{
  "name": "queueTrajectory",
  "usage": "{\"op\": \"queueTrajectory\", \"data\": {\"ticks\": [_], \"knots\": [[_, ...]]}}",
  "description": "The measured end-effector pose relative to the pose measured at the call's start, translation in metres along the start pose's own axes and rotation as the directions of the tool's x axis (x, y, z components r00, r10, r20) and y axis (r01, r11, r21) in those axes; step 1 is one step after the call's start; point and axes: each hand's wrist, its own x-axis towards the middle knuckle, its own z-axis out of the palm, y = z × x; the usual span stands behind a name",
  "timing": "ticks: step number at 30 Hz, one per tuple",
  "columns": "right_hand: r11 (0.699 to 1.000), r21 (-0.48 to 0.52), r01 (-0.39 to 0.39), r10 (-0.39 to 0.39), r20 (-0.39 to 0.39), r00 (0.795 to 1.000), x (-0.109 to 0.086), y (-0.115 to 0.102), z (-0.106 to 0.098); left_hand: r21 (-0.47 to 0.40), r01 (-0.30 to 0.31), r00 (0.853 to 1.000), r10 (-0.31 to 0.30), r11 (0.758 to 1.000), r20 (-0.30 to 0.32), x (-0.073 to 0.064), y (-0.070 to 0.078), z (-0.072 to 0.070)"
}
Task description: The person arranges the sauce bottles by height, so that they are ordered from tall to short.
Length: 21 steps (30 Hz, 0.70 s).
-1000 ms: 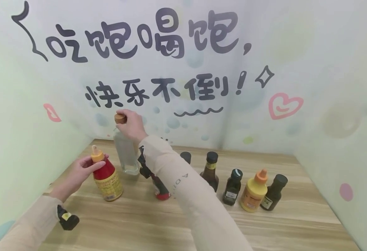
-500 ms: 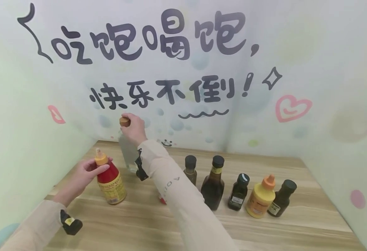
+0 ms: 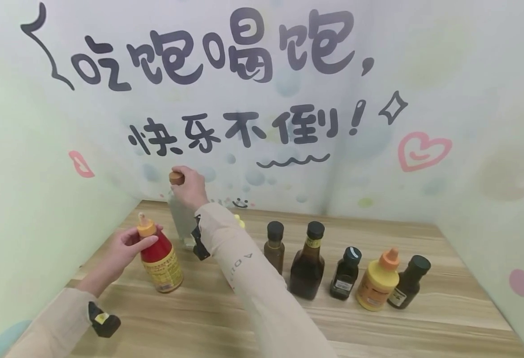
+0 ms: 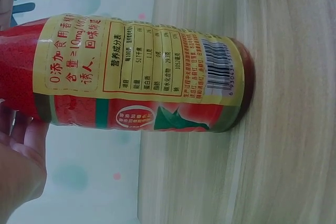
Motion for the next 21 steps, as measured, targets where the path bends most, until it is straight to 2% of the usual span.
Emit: {"op": "queueTrajectory", "data": {"ticks": [7,11,21], "knots": [[1.000,0.014,0.008,-0.009,0.034,0.999,-0.0016,-0.0007,0.0062,0.009,0.007,1.000,-0.007,1.000,-0.012,-0.0008,0.0021,-0.0010],[0.999,0.039,-0.012,0.010,0.047,0.999,-0.0012,-0.0005,0.0062,0.017,0.023,1.000,-0.023,1.000,-0.011,0.0007,0.0020,-0.0014],[0.996,0.077,-0.050,0.044,0.075,0.996,0.0015,0.0062,0.0041,0.013,0.016,1.000,-0.016,1.000,-0.001,0.0030,-0.0030,0.0001]]}}
